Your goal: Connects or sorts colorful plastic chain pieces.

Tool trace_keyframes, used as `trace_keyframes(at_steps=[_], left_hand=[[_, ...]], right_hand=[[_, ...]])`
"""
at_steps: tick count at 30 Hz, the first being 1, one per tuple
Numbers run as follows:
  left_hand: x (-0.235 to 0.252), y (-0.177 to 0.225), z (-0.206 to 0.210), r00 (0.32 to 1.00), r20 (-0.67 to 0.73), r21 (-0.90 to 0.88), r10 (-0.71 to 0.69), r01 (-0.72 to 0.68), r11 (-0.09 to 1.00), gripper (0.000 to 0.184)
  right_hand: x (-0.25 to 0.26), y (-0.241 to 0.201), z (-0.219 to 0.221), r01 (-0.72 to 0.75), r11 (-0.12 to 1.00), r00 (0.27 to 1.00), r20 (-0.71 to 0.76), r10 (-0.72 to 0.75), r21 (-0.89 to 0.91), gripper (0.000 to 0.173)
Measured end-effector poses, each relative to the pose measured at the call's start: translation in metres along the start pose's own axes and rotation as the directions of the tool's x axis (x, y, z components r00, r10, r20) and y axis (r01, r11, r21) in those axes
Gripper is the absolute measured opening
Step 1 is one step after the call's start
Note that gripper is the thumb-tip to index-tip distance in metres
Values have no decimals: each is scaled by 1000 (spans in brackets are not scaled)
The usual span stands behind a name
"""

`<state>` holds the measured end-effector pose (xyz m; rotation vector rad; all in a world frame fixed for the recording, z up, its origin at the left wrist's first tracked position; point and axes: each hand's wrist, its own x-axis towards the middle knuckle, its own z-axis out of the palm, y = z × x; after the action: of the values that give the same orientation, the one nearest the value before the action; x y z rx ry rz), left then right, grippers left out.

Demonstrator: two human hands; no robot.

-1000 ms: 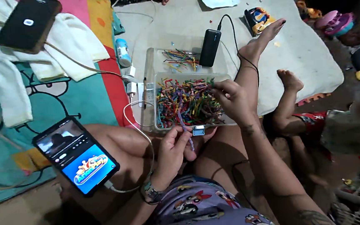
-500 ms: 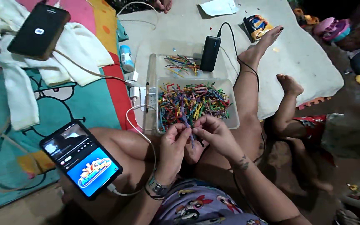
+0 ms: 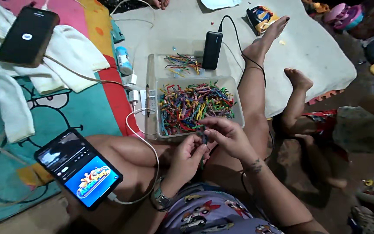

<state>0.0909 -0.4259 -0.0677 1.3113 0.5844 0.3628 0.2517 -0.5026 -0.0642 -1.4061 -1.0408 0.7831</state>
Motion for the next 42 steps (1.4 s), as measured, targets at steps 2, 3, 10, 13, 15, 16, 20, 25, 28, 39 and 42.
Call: trace_keyframes(at_steps=[2,3,10,13,15,16,20,25,28,39,42], left_hand=[[-1,-3,-1,1000,13,-21,0,0,1000,14],[-1,-5,-2,1000,19,-34,-1,2,999,16],[1,-11,-4,1000,-2,-10,-8,8,1000,19],[2,-8,-6,1000,-12,-3,-22,22,1000,13],[4,-3,-6,996,-12,-132,-93,90,987,13],[5,-2,-6,992,2,-219,-122,120,968,14],[8,-1,-8,987,48,-416,-153,159,896,13],[8,5,-10,994,-2,-402,-111,100,910,12],[6,7,-11,996,-69,-224,-50,33,974,15],[1,15,-22,997,22,-479,-73,75,875,18],[5,1,-15,864,-254,271,435,-369,889,6]], right_hand=[[-2,2,2,-8,1000,999,-36,8,6,16],[-4,4,3,-15,1000,999,-46,16,11,14],[-9,16,11,166,932,979,-62,-195,-321,23],[-9,17,10,195,911,971,-56,-231,-364,21],[-7,16,11,204,918,973,-36,-229,-340,21],[-6,16,12,206,925,974,-23,-225,-319,21],[-2,17,14,154,977,987,-21,-158,-147,15],[2,19,19,152,986,988,-16,-153,-72,13],[5,19,25,167,984,984,-47,-170,-57,11],[17,10,22,31,985,986,155,-58,168,18],[11,4,38,105,994,993,-49,-106,-19,11]])
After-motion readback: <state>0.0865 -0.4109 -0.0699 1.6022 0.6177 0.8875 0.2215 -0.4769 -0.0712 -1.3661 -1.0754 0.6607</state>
